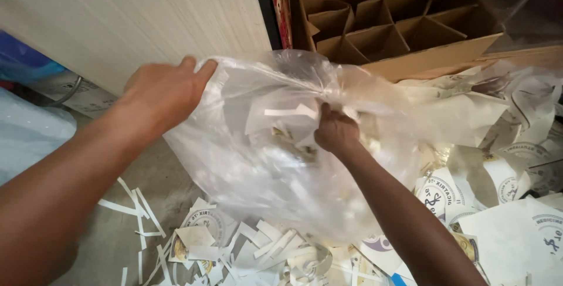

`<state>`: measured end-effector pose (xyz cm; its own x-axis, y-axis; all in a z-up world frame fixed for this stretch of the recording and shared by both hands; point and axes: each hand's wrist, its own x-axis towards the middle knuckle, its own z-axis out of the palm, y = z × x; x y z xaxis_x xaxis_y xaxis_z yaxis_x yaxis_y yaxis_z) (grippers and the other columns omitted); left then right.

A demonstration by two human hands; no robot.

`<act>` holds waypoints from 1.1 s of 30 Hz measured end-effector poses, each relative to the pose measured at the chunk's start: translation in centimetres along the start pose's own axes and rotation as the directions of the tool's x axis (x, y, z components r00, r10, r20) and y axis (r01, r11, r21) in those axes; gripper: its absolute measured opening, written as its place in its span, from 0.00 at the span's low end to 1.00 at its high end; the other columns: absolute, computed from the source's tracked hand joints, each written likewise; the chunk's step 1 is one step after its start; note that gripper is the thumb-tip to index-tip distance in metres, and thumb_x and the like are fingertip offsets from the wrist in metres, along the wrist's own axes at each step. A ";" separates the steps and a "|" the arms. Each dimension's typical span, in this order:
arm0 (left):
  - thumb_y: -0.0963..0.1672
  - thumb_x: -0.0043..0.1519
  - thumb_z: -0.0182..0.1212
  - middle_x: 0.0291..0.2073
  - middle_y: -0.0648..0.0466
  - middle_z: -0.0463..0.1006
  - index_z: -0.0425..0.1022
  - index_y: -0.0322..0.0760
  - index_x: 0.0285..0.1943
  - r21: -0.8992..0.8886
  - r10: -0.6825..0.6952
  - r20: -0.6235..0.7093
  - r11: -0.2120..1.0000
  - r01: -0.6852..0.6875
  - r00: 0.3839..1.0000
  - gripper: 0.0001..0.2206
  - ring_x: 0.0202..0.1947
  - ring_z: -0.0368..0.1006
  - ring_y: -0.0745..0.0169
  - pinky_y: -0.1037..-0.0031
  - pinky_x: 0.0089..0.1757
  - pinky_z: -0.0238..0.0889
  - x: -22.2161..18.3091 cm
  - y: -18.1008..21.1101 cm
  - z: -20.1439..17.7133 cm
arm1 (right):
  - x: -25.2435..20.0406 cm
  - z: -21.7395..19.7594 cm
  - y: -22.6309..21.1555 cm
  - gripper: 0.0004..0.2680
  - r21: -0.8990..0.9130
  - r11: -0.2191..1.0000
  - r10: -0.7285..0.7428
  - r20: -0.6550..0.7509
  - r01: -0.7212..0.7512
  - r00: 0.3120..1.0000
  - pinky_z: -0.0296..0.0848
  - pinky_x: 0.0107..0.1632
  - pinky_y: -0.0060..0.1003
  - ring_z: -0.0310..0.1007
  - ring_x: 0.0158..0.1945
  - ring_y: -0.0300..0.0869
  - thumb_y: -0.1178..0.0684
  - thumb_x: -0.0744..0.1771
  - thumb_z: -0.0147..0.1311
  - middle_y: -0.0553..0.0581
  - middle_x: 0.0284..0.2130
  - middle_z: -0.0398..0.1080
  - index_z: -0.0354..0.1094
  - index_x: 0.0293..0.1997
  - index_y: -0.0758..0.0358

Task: Applying tape to mugs for printing and then cleaning up paper scraps from the floor into a plastic bag.

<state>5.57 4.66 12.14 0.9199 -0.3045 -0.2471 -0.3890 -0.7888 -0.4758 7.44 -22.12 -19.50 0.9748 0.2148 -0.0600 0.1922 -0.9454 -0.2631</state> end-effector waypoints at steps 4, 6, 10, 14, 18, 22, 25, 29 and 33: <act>0.45 0.63 0.52 0.52 0.37 0.74 0.49 0.41 0.80 -0.323 -0.100 -0.035 0.943 0.083 0.994 0.33 0.43 0.77 0.35 0.48 0.44 0.69 -0.6 -0.2 -1.2 | -2.0 -0.9 -3.4 0.26 -0.241 0.970 -0.007 0.127 0.038 0.992 0.71 0.53 0.54 0.71 0.54 0.58 0.48 0.66 0.53 0.73 0.59 0.65 0.49 0.73 0.64; 0.44 0.62 0.51 0.50 0.36 0.75 0.48 0.40 0.81 -0.358 -0.143 -0.093 0.928 0.100 0.985 0.34 0.44 0.76 0.33 0.47 0.45 0.68 0.4 -0.9 0.1 | -2.1 -2.3 -4.1 0.34 -0.182 0.978 -0.058 0.249 0.105 0.967 0.65 0.61 0.54 0.64 0.62 0.58 0.43 0.63 0.60 0.72 0.63 0.60 0.45 0.74 0.64; 0.40 0.64 0.47 0.50 0.34 0.78 0.50 0.39 0.82 -0.420 -0.262 -0.199 0.893 0.159 0.944 0.32 0.47 0.75 0.29 0.44 0.48 0.66 2.7 -3.2 3.7 | -1.7 -6.2 -4.0 0.46 0.112 0.973 -0.228 0.323 0.202 0.918 0.51 0.71 0.55 0.45 0.74 0.60 0.33 0.59 0.70 0.71 0.72 0.43 0.35 0.77 0.62; 0.40 0.57 0.53 0.46 0.30 0.78 0.49 0.36 0.81 -0.429 -0.267 -0.306 0.896 0.118 0.914 0.37 0.45 0.74 0.27 0.45 0.46 0.67 3.1 -5.2 4.1 | -4.1 -12.3 -4.7 0.42 0.194 0.930 -0.340 0.134 0.312 0.931 0.49 0.69 0.57 0.43 0.75 0.63 0.31 0.60 0.68 0.71 0.73 0.40 0.42 0.75 0.60; 0.42 0.63 0.56 0.43 0.30 0.79 0.68 0.32 0.66 -0.458 -0.369 -0.379 0.872 0.174 0.849 0.20 0.43 0.76 0.27 0.45 0.45 0.69 4.1 -7.7 4.9 | -6.4 -15.4 -4.8 0.26 0.366 0.874 -0.323 -0.051 0.319 0.945 0.64 0.65 0.52 0.63 0.66 0.58 0.35 0.65 0.59 0.66 0.67 0.57 0.59 0.66 0.59; 0.46 0.70 0.58 0.39 0.30 0.80 0.81 0.31 0.47 -0.484 -0.460 -0.473 0.848 0.215 0.752 0.11 0.40 0.76 0.26 0.44 0.41 0.69 5.1 -11.4 8.5 | -7.8 -16.5 -4.9 0.18 0.335 0.879 -0.304 -0.154 0.339 0.940 0.71 0.60 0.50 0.71 0.59 0.56 0.43 0.66 0.59 0.64 0.61 0.65 0.67 0.59 0.60; 0.46 0.63 0.64 0.43 0.31 0.79 0.78 0.30 0.49 -0.555 -0.552 -0.361 0.775 0.302 0.752 0.13 0.42 0.75 0.27 0.44 0.42 0.68 3.0 -11.2 11.2 | -8.6 -15.2 -4.4 0.18 0.300 0.902 -0.308 -0.059 0.311 0.950 0.72 0.58 0.49 0.72 0.56 0.55 0.45 0.65 0.60 0.63 0.59 0.66 0.67 0.59 0.60; 0.41 0.60 0.63 0.51 0.32 0.77 0.68 0.28 0.66 -0.589 -0.509 -0.423 0.783 0.200 0.749 0.24 0.47 0.74 0.26 0.44 0.45 0.67 0.9 -9.5 14.4 | -9.1 -12.9 -4.6 0.18 0.267 0.888 -0.390 0.005 0.375 0.921 0.72 0.55 0.48 0.72 0.55 0.56 0.46 0.65 0.62 0.65 0.57 0.67 0.68 0.58 0.63; 0.44 0.60 0.69 0.54 0.34 0.76 0.70 0.31 0.63 -0.548 -0.391 -0.505 0.834 0.064 0.769 0.23 0.51 0.72 0.28 0.46 0.45 0.65 -3.2 -6.7 12.9 | -12.3 -14.0 -8.4 0.12 0.294 0.856 -0.431 -0.051 0.425 0.901 0.76 0.48 0.45 0.76 0.46 0.52 0.48 0.66 0.60 0.63 0.48 0.72 0.71 0.49 0.63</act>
<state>4.62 17.78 5.23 0.8850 -0.1954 0.4226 -0.2381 -0.9699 0.0502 -4.57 -20.29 -3.06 0.8015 0.5882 0.1082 0.5459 -0.6458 -0.5338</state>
